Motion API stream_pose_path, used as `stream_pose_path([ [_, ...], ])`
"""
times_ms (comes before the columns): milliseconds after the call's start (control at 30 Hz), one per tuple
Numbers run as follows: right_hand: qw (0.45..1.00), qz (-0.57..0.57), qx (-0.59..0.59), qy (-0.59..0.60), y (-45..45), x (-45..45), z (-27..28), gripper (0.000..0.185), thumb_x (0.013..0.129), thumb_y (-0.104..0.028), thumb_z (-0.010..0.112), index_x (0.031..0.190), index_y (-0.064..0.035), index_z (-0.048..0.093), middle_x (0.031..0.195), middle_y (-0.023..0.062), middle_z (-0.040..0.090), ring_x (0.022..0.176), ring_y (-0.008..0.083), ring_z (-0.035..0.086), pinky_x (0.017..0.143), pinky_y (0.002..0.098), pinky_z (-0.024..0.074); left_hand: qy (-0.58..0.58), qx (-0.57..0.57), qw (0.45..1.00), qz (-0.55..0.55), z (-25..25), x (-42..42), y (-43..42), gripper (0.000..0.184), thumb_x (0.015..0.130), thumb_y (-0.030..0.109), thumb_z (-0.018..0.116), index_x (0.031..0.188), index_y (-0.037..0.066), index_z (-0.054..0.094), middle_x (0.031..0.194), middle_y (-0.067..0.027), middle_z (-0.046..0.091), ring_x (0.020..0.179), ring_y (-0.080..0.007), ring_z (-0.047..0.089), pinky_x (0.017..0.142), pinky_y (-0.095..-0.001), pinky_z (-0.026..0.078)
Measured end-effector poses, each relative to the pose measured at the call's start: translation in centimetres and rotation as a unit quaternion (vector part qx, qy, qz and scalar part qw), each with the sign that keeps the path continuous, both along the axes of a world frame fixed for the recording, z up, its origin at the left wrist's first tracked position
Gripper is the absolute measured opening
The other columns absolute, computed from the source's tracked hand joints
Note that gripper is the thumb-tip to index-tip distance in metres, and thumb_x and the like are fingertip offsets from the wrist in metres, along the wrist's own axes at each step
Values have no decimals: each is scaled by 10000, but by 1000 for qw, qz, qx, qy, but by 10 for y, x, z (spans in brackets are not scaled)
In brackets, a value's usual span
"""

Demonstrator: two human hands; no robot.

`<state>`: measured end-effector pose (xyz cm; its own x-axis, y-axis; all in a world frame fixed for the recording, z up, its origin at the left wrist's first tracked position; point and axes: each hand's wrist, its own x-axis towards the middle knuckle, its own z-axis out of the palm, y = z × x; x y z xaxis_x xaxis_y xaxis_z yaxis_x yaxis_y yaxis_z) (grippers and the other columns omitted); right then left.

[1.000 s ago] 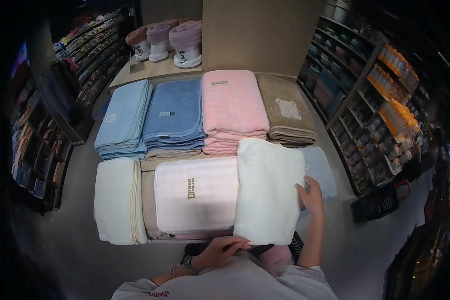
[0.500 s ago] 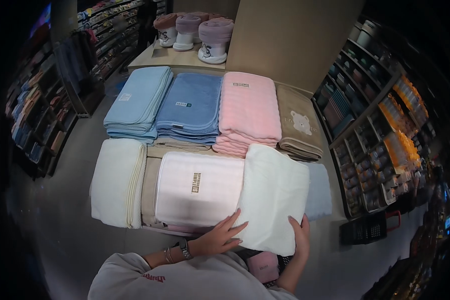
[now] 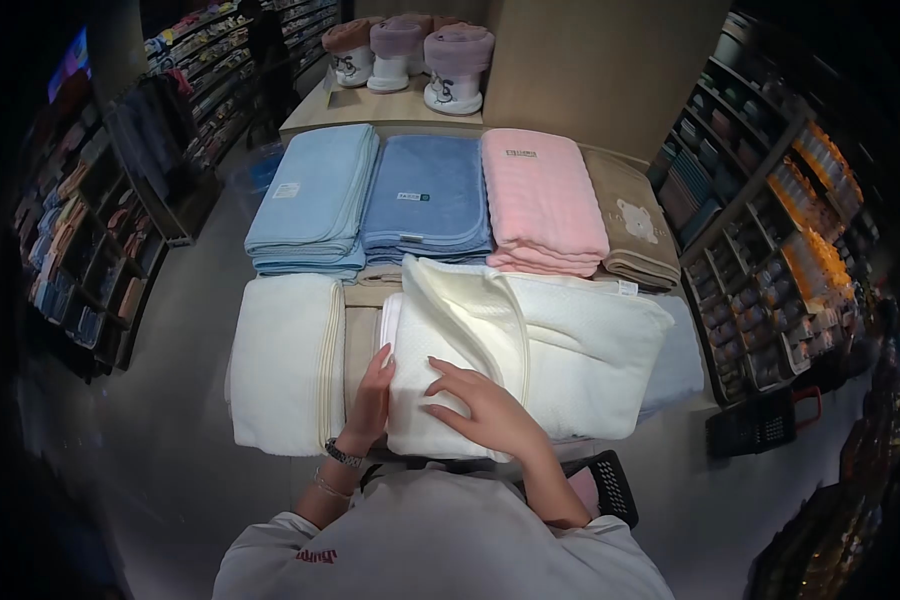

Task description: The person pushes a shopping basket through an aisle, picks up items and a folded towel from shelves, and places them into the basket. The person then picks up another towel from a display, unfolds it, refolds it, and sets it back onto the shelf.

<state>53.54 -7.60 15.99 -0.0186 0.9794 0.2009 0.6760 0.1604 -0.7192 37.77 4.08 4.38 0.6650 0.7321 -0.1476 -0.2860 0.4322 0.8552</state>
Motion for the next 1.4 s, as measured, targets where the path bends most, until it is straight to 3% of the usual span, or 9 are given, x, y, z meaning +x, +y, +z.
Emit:
stream_pose_path([
  [233,911,-382,-50,146,-59,48,-43,186,803,-75,590,979,-12,587,1037,109,571,921,180,553,776,286,454,209,293,932,41,-4,7,-11,636,828,146,612,1324,-58,269,1205,-206,450,1108,-231,445,956,-314,336],
  [400,922,-353,-13,156,-74,29,-75,401,775,-61,630,1155,-3,513,1020,101,528,840,135,517,704,244,449,353,539,750,150,2,20,-7,462,857,173,561,1228,-51,400,1104,-212,483,1058,-329,459,944,-382,351],
  [533,902,-346,79,246,-53,-11,-81,669,720,-6,680,1307,-18,360,1082,79,490,733,86,487,652,209,425,38,187,977,92,19,35,21,352,896,131,505,1192,-42,425,1187,-187,476,1119,-259,443,962,-367,332],
  [733,941,-331,30,62,-39,12,-50,695,695,-11,627,1328,-49,341,1184,144,447,949,214,479,828,306,398,100,263,920,273,19,59,49,452,882,22,484,1295,-37,310,1282,-142,415,1207,-211,382,1022,-322,283],
  [967,945,-202,43,-254,26,27,-7,643,705,-116,607,1311,-107,389,1334,163,365,1257,337,294,977,417,289,12,258,946,197,21,54,34,425,881,-5,460,1289,-26,342,1284,-144,406,1198,-202,386,1014,-297,283],
  [1100,959,-249,-57,-122,55,43,-23,308,795,-160,605,1079,-43,588,871,125,650,793,279,620,700,352,475,74,287,927,232,32,40,29,320,902,29,438,1216,-26,425,1191,-128,486,1120,-188,449,974,-285,319],
  [1133,949,-281,101,-98,60,45,-36,188,829,-129,581,957,4,618,665,93,642,543,216,601,528,300,465,92,291,923,234,34,36,30,291,911,44,430,1192,-27,447,1158,-122,511,1095,-183,466,959,-281,332],
  [1300,965,-179,128,141,72,8,-3,205,841,-130,580,992,8,590,733,128,641,549,207,573,517,282,435,59,192,955,218,50,23,25,287,955,185,374,1102,-30,496,1048,-107,559,993,-147,502,865,-263,387],
  [1400,992,53,88,68,68,-12,-9,264,827,-130,605,1075,-40,594,1097,140,594,951,230,589,821,309,474,-36,92,970,221,57,18,21,297,930,203,461,1095,-40,510,1013,-105,569,899,-121,522,785,-244,415],
])
